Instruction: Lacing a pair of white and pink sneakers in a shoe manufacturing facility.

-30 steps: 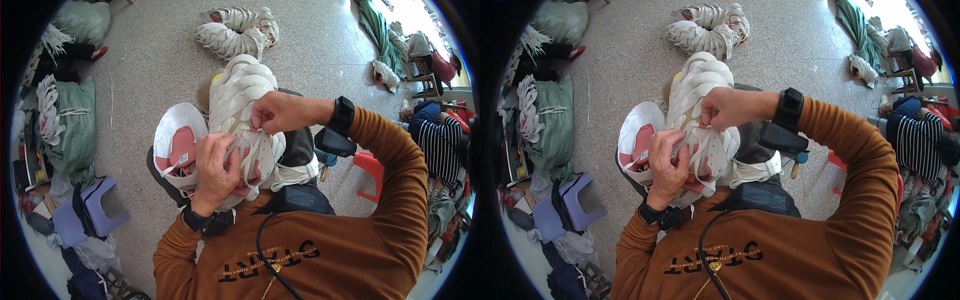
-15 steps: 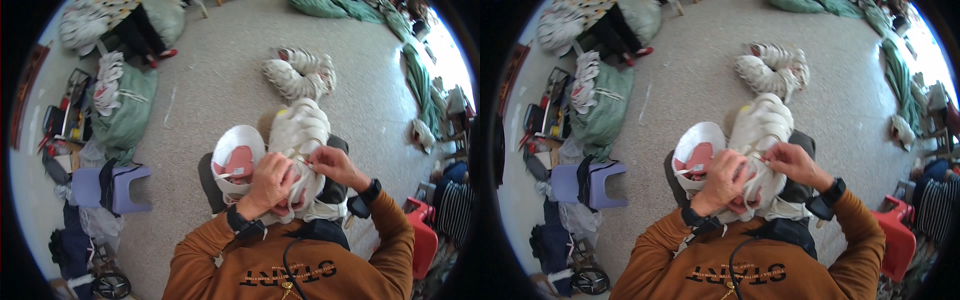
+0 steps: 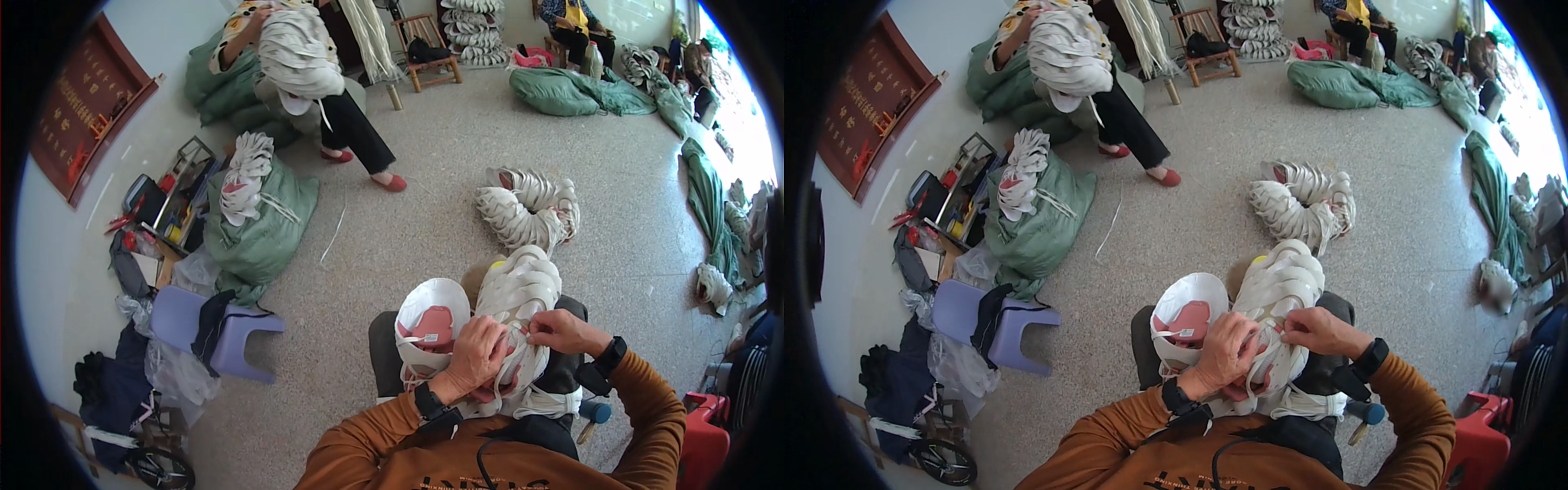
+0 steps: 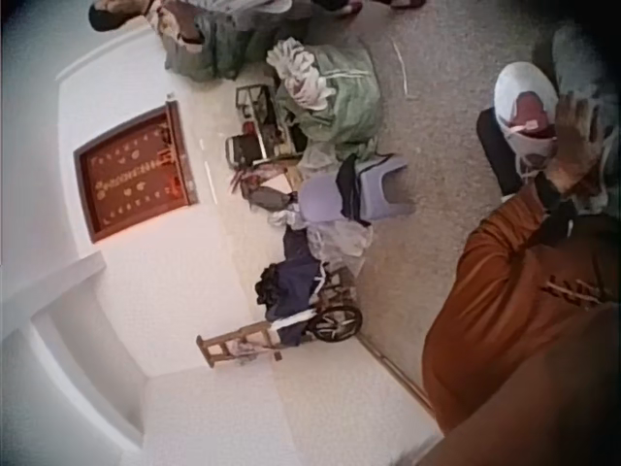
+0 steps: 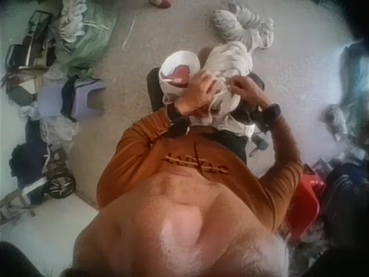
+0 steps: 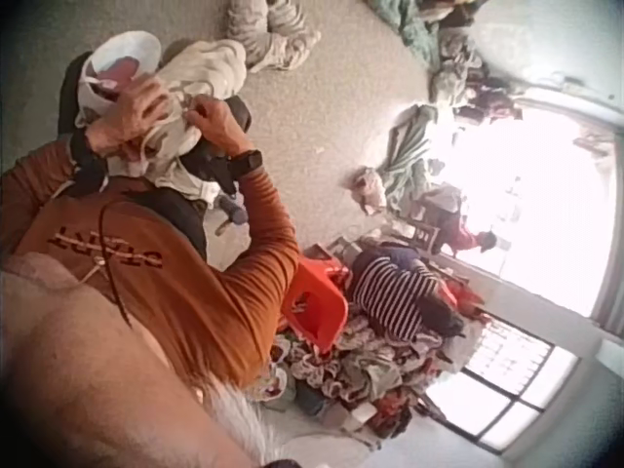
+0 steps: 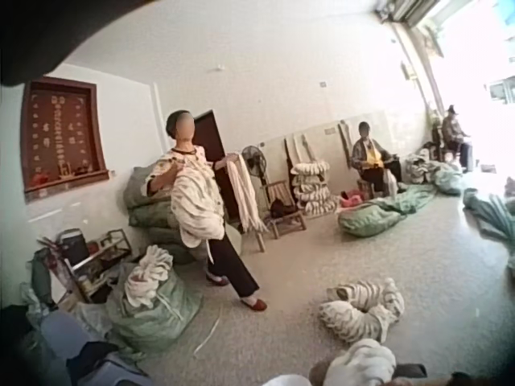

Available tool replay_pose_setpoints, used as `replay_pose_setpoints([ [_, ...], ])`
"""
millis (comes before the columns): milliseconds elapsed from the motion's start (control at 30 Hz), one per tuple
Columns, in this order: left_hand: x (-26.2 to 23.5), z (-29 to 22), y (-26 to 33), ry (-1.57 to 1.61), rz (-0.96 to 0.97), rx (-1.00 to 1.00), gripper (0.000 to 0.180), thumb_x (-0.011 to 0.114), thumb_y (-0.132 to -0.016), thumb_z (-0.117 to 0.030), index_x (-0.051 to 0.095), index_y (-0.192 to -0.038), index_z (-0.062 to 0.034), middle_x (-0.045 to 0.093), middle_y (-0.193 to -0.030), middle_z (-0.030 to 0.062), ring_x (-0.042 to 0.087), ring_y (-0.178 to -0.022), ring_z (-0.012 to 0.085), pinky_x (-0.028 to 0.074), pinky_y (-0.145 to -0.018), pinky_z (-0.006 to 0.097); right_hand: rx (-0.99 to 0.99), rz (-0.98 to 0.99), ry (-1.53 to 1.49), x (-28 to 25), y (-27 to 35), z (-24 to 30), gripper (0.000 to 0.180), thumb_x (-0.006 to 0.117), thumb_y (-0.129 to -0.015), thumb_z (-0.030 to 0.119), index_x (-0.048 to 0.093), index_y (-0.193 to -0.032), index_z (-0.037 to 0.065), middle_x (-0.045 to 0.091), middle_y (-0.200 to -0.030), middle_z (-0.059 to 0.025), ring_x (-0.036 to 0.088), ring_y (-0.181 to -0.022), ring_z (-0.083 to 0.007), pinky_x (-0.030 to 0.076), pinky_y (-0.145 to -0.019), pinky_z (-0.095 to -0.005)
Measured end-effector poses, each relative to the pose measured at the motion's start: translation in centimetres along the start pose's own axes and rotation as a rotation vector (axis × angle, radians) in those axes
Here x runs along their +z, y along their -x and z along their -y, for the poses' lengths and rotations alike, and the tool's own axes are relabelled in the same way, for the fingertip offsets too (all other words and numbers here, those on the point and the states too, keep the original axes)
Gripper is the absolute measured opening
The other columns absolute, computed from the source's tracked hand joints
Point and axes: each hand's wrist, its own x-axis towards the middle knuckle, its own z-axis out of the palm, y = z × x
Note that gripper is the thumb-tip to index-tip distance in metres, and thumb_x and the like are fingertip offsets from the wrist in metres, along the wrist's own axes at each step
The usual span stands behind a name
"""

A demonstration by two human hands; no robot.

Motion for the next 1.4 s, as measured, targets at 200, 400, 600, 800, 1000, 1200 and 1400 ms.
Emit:
replay_pose_setpoints([
  [200,0.3,-0.5,-0.8,-0.013,0.048,0.045,0.016,0.068,-0.083,-0.003,0.059,-0.096,-0.0046,0.056,-0.091,0.0126,0.059,-0.086,0.0333,0.049,-0.074,0.042,0.290,0.231,-0.448,-1.0,-0.4,-2.4,0.032,0.068,-0.100,0.034,0.066,-0.085,0.005,0.061,-0.074,0.0022,0.055,-0.066,-0.0064,0.047,-0.060,-0.0258],
  [400,-0.6,-0.3,-2.9,-0.081,0.254,-0.005,0.012,0.067,-0.086,-0.009,0.061,-0.096,-0.0053,0.057,-0.092,0.0142,0.059,-0.088,0.0348,0.049,-0.076,0.044,0.167,-0.228,-0.595,3.8,1.2,-2.3,0.025,0.064,-0.101,0.027,0.066,-0.091,0.004,0.058,-0.073,0.0044,0.053,-0.067,-0.0066,0.046,-0.062,-0.0250],
  [600,-0.5,-0.1,-4.0,-0.074,0.277,0.113,0.020,0.066,-0.085,-0.009,0.064,-0.104,-0.0035,0.059,-0.098,0.0139,0.060,-0.091,0.0343,0.050,-0.080,0.045,0.054,-0.524,-0.516,8.3,3.4,-2.3,0.017,0.066,-0.099,0.017,0.057,-0.108,0.006,0.052,-0.088,0.0063,0.047,-0.076,-0.0024,0.042,-0.066,-0.0205],
  [800,-1.6,-0.3,-6.1,-0.088,0.539,0.107,0.021,0.066,-0.084,-0.006,0.064,-0.104,-0.0030,0.061,-0.100,0.0151,0.062,-0.097,0.0357,0.053,-0.085,0.045,0.084,-0.604,-0.450,9.1,4.5,-0.9,0.032,0.068,-0.097,0.015,0.056,-0.125,0.003,0.053,-0.094,0.0029,0.049,-0.082,-0.0042,0.044,-0.071,-0.0213],
  [1000,-1.1,-0.6,-7.8,-0.186,0.699,0.120,0.013,0.066,-0.086,-0.008,0.061,-0.098,-0.0050,0.062,-0.096,0.0146,0.067,-0.087,0.0373,0.055,-0.073,0.047,0.022,-0.698,-0.157,10.0,4.4,0.9,0.044,0.073,-0.093,0.018,0.055,-0.129,0.002,0.049,-0.097,-0.0020,0.047,-0.076,-0.0098,0.044,-0.069,-0.0242],
  [1200,-0.7,-0.7,-7.7,-0.280,0.720,0.237,0.010,0.066,-0.085,-0.007,0.063,-0.094,-0.0054,0.065,-0.090,0.0146,0.071,-0.081,0.0343,0.059,-0.071,0.042,0.123,-0.727,-0.107,10.4,3.5,2.0,0.057,0.079,-0.087,0.025,0.052,-0.132,0.002,0.049,-0.098,-0.0059,0.050,-0.079,-0.0146,0.048,-0.068,-0.0296],
  [1400,-1.6,0.8,-6.7,-0.046,0.543,0.095,0.012,0.067,-0.086,-0.006,0.058,-0.093,-0.0016,0.066,-0.091,0.0150,0.066,-0.074,0.0371,0.054,-0.065,0.043,0.114,-0.769,0.076,10.7,3.3,1.4,0.059,0.074,-0.082,0.019,0.049,-0.132,0.002,0.051,-0.101,-0.0124,0.055,-0.080,-0.0240,0.051,-0.071,-0.0350],
])
